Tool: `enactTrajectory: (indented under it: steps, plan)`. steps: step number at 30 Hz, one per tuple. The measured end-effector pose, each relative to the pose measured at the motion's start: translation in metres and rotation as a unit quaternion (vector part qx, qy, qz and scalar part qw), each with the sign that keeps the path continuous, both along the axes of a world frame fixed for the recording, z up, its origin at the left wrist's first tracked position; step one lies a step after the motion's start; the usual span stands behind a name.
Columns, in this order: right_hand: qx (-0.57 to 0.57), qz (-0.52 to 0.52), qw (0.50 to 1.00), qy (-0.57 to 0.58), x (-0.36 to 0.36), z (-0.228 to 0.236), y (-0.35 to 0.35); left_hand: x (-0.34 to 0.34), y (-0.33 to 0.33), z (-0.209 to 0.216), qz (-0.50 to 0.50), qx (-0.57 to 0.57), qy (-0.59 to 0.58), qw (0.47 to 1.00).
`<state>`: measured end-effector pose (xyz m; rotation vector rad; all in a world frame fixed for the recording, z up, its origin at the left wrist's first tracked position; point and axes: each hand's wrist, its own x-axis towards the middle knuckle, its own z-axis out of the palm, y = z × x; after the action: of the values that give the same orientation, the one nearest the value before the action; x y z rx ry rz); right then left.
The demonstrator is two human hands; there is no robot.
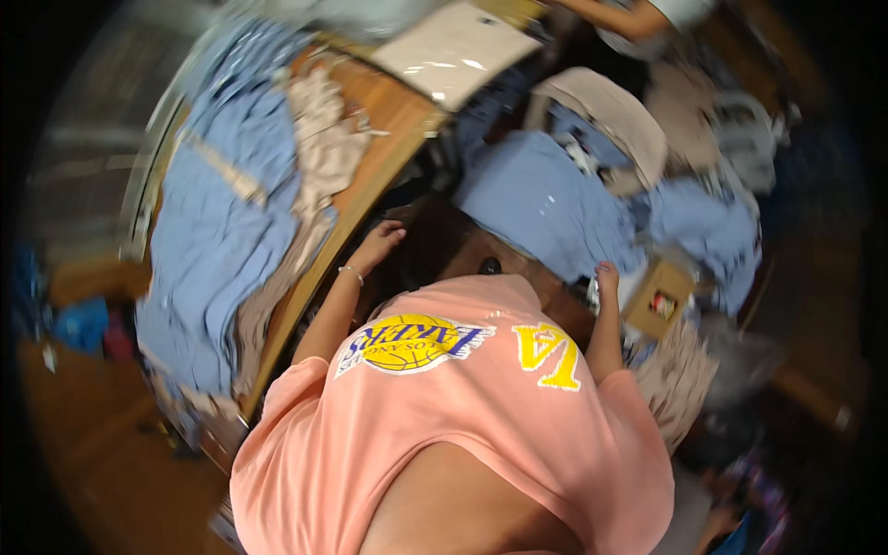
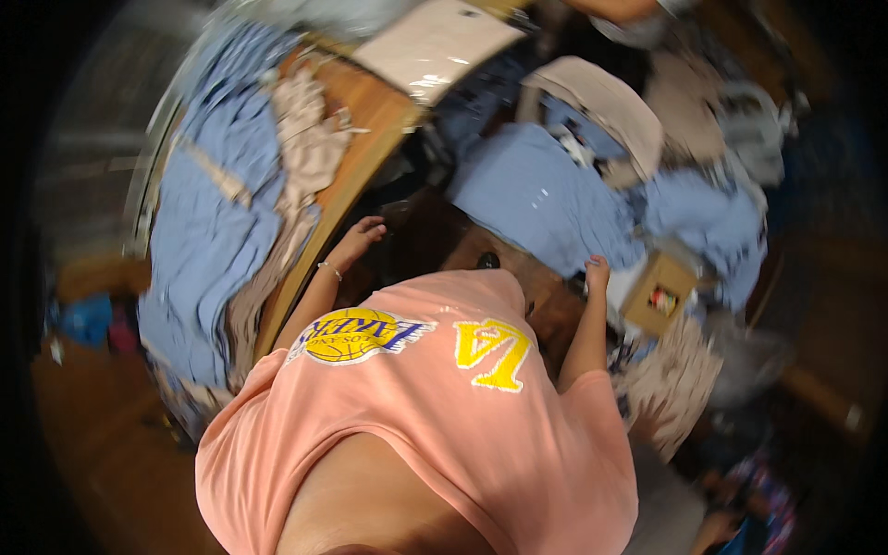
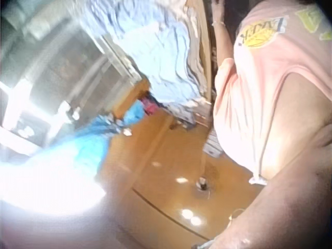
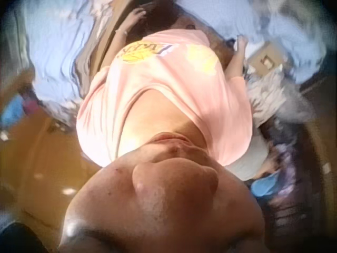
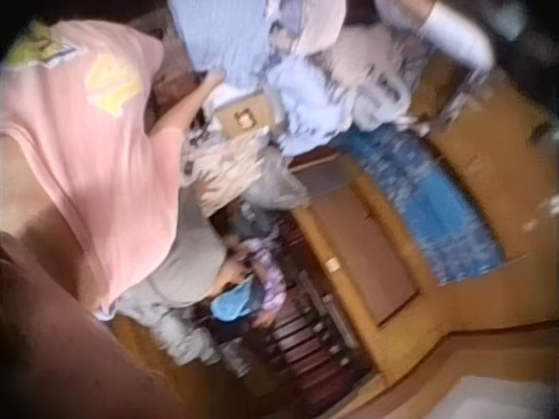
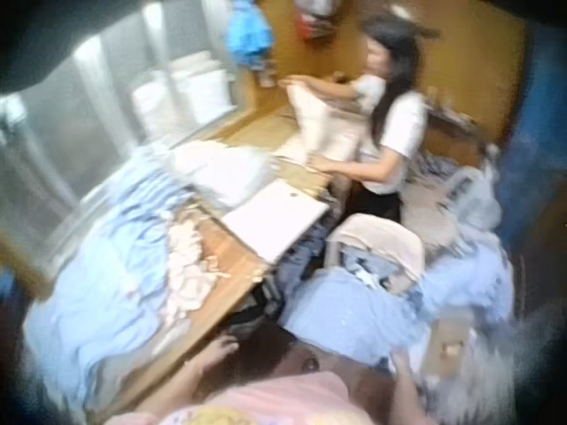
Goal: The person buttons several shirts one at a time on a work table, smoothing the fabric and aligning the plackets before fastening the buttons.
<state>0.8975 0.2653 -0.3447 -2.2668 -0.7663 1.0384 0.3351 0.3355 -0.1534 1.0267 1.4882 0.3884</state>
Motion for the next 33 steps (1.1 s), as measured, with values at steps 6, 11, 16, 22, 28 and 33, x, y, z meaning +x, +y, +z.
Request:
enactTrajectory:
  steps: [6,11,16,22,28,33]
  plan:
    - [0.087,0.215,0.96,0.157,-0.175,0.141,0.178,-0.045,-0.081,0.128,0.034,0.084,-0.17,0.981]
    - [0.297,0.382,0.846,0.223,-0.413,0.323,0.193,-0.154,-0.172,0.221,0.138,0.261,-0.201,0.934]
    - [0.411,0.591,0.654,0.233,-0.599,0.368,0.116,-0.293,-0.249,0.21,0.359,0.314,0.13,0.869]
    - [0.442,0.701,0.56,-0.008,-0.69,0.357,0.072,-0.343,-0.283,0.158,0.234,0.295,0.44,0.815]
    - [0.478,0.656,0.582,-0.045,-0.726,0.382,0.069,-0.352,-0.269,0.147,0.225,0.292,0.566,0.738]
    - [0.373,0.681,0.629,0.021,-0.778,0.393,0.128,-0.411,-0.207,0.178,0.346,0.382,0.56,0.649]
